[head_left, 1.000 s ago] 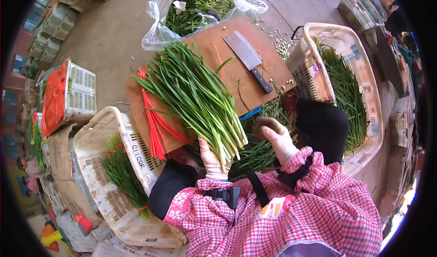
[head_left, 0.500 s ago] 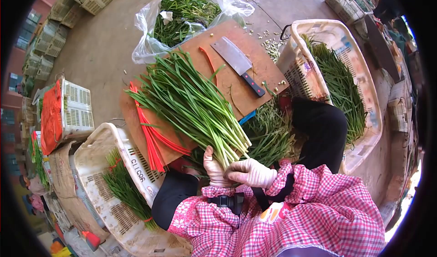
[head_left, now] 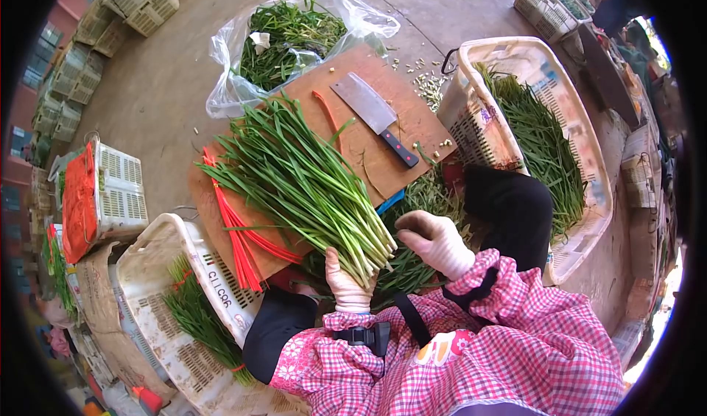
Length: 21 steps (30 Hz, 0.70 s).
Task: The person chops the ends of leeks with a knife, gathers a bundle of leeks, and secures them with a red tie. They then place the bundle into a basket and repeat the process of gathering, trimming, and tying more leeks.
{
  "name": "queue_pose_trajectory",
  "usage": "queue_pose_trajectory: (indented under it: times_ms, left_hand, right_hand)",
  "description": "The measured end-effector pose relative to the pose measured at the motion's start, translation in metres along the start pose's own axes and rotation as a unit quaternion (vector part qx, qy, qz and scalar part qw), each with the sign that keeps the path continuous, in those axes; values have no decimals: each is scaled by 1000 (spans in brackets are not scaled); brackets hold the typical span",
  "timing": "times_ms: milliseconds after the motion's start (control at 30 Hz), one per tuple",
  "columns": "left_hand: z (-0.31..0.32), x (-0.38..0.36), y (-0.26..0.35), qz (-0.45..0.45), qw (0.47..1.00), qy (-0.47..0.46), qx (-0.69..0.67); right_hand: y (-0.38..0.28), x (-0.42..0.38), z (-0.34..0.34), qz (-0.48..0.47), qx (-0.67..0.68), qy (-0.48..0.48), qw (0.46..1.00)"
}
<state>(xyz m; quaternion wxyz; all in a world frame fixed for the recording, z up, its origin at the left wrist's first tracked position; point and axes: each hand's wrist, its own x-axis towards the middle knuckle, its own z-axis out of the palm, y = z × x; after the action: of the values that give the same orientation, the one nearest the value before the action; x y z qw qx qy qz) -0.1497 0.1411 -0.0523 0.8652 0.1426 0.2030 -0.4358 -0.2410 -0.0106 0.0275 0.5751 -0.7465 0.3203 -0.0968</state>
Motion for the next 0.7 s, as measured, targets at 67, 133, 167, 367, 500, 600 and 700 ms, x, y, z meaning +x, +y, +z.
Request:
queue_pose_trajectory:
  times_ms: [67, 133, 167, 367, 500, 600, 700]
  left_hand:
    - [-5, 1, 0, -13, 1000, 5, -1]
    - [-10, 2, -2, -13, 1000, 23, -9]
    - [-12, 3, -2, -14, 999, 40, -20]
    - [-24, 5, 0, -22, 999, 39, 26]
    - [-15, 1, 2, -38, 999, 17, 4]
    - [-6, 0, 1, -51, 998, -24, -5]
    - [0, -3, -2, -28, 999, 17, -32]
  right_hand:
    - [-3, 14, 4, -54, -110, -4, 992]
    - [-1, 25, 10, -46, -175, -18, 983]
    - [2, 29, 13, -38, -242, -32, 969]
    - [28, 31, 19, 50, -1, -56, 997]
    - [25, 19, -3, 203, 406, -101, 885]
    - [28, 6, -14, 199, 387, -119, 892]
    - [22, -5, -8, 177, 223, -71, 956]
